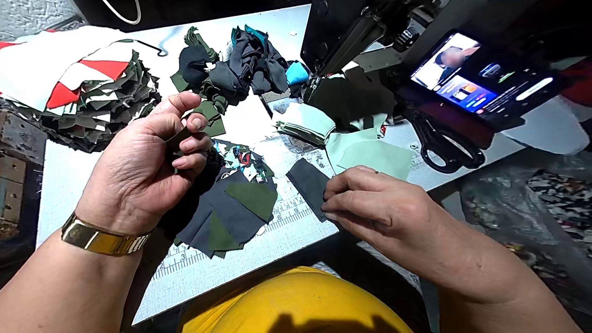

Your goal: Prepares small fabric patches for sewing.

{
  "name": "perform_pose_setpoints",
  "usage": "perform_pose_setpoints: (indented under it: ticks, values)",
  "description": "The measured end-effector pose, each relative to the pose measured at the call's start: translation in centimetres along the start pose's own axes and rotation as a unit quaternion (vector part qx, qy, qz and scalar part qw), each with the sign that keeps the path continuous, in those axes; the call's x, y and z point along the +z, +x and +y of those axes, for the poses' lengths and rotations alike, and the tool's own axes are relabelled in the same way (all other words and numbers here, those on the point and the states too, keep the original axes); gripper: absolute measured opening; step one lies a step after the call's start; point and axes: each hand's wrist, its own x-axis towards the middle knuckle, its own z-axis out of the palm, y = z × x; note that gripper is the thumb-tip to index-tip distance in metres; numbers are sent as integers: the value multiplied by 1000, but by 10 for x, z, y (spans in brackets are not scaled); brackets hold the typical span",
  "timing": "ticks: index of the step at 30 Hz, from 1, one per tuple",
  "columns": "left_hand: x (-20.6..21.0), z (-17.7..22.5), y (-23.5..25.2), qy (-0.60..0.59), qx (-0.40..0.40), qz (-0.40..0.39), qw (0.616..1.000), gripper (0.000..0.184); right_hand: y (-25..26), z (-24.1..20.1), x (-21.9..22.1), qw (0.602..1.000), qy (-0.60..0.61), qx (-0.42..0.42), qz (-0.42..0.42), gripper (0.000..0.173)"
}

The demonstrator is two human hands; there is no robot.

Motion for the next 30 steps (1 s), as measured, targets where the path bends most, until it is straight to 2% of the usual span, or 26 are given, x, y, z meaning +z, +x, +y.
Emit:
perform_pose_setpoints:
  ticks: [8,16,19,22,25,27,28,30]
  values:
    - [-1,2,-1,-10,-28,-42,999,20,0,3,-1,999,34,26,-3,14]
    - [3,5,2,-19,-38,-23,999,28,-2,1,-1,998,37,43,-19,14]
    - [1,5,2,7,-34,-51,998,31,-3,-2,-1,999,15,36,-29,19]
    - [1,2,-1,84,10,-97,992,32,-5,-9,-1,999,-10,19,-37,18]
    - [1,-3,-8,245,108,-166,949,29,-7,-18,3,997,-41,0,-60,24]
    - [3,-9,-11,326,177,-184,910,22,-8,-20,8,997,-53,-15,-52,16]
    - [5,-13,-13,372,216,-186,884,20,-8,-21,11,997,-53,-21,-42,11]
    - [8,-20,-16,468,284,-197,813,24,-9,-22,13,999,-36,-32,-25,11]
